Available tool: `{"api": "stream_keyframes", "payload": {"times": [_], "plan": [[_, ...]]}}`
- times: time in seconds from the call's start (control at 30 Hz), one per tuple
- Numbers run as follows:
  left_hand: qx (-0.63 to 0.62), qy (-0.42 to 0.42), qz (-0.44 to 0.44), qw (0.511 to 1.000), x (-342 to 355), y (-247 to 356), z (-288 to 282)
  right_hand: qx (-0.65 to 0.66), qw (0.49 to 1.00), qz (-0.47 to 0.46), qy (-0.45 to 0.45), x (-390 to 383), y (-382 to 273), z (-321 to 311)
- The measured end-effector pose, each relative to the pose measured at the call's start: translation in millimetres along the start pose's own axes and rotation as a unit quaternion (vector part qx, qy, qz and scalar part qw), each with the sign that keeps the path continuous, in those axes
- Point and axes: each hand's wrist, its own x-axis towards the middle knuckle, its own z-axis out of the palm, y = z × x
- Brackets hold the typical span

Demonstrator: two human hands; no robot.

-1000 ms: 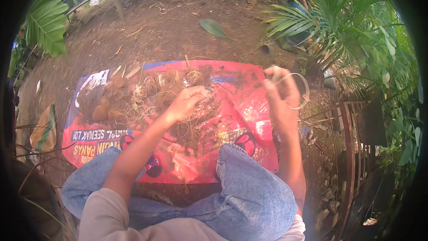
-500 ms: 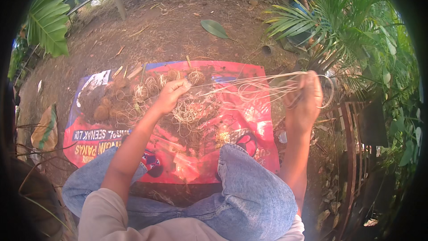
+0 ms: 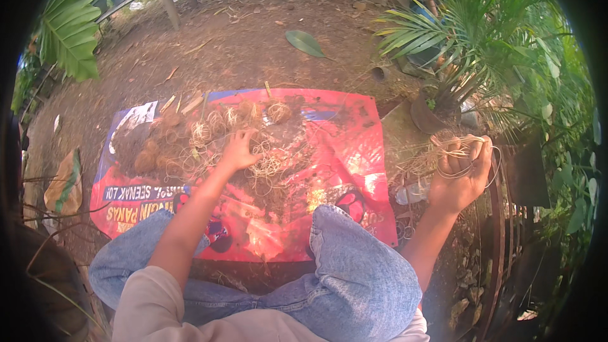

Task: The person sits on a red tarp and repeatedly pulls strands of coconut fiber, twists them into bundles, and ties them around small coconut husks. The person handles the fiber and husks by hand, forming multiple tied bundles on the tarp.

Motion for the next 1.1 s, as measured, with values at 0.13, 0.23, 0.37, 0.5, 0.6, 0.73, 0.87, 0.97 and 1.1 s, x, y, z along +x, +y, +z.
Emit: {"api": "stream_keyframes", "payload": {"times": [0.13,0.23,0.37,0.5,0.6,0.73,0.87,0.97,1.1], "plan": [[0.104,-0.029,0.05,0.993,-10,-4,25,-0.085,0.96,0.003,0.266,-14,24,36],[0.181,-0.04,0.101,0.978,-16,-6,40,-0.089,0.962,0.046,0.255,-19,32,35],[0.192,-0.015,0.109,0.975,-11,1,34,-0.045,0.991,0.086,0.097,-28,44,13],[0.078,0.015,0.022,0.997,11,33,-12,-0.08,0.985,0.127,0.082,-34,68,2],[0.063,0.07,0.05,0.994,25,71,-53,-0.13,0.965,0.22,0.063,-39,94,5],[-0.113,0.122,0.131,0.977,65,125,-73,-0.182,0.931,0.314,0.034,-54,117,7],[-0.338,-0.106,0.03,0.935,130,178,-65,-0.188,0.914,0.359,0.015,-66,128,-1],[-0.373,-0.144,-0.003,0.916,167,209,-46,-0.192,0.902,0.385,0.022,-72,135,-12],[-0.116,-0.081,0.067,0.988,176,197,-22,-0.221,0.892,0.393,0.034,-81,153,-27]]}}
